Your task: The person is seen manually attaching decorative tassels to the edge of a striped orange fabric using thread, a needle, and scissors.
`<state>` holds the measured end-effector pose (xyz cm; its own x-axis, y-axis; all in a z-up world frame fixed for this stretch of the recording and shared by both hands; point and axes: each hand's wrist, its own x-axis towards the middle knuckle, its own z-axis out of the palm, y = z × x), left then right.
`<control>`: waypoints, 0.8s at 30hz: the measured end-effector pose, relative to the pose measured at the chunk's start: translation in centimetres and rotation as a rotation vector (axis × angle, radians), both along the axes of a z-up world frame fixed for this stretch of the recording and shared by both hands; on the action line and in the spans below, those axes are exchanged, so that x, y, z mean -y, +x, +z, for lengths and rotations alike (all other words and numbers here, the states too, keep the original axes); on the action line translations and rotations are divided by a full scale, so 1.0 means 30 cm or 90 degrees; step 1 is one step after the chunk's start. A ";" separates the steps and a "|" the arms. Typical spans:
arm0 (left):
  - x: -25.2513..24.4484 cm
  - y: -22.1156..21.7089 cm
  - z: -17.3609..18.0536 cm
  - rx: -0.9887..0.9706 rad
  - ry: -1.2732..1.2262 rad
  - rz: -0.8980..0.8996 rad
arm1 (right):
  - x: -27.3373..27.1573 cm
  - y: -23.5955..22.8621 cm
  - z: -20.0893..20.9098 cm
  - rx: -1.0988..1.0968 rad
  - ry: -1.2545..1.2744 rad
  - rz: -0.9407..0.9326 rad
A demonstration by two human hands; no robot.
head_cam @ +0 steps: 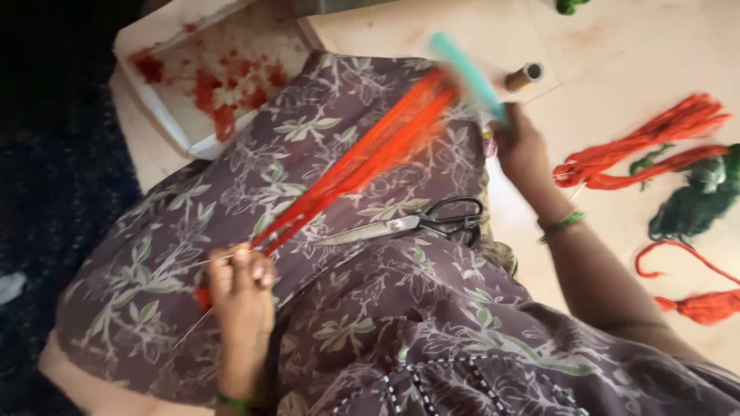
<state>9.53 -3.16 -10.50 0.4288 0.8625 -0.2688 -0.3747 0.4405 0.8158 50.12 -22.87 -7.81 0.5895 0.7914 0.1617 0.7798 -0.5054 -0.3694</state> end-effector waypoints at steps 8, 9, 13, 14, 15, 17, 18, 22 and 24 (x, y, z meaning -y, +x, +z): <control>0.011 0.024 0.048 -0.003 0.024 -0.041 | -0.094 -0.295 0.136 0.120 0.024 0.342; 0.010 0.015 0.055 -0.001 0.031 -0.033 | -0.092 -0.288 0.121 0.125 0.009 0.322; 0.054 0.020 0.077 -0.045 0.043 -0.035 | -0.022 -0.046 0.024 0.022 0.027 0.036; 0.063 0.001 0.055 -0.048 0.044 -0.029 | -0.013 -0.021 0.024 0.019 0.028 0.042; 0.063 -0.004 0.030 -0.042 0.044 -0.027 | 0.001 0.012 0.030 0.011 0.036 -0.061; 0.053 -0.010 0.010 -0.031 0.044 -0.026 | 0.018 0.037 0.041 0.009 0.045 -0.166; 0.041 -0.014 0.016 -0.007 0.050 0.006 | 0.019 0.029 0.044 0.032 0.064 -0.167; 0.040 -0.024 0.068 0.024 0.042 0.075 | -0.048 -0.228 0.057 0.099 -0.011 0.125; 0.049 -0.036 0.060 0.076 0.034 0.099 | -0.055 -0.195 0.066 0.069 -0.042 0.083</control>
<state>8.45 -4.64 -8.70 0.3151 0.9325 -0.1766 -0.5308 0.3274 0.7817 44.27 -21.23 -5.83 0.4633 0.8709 0.1641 0.8736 -0.4177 -0.2499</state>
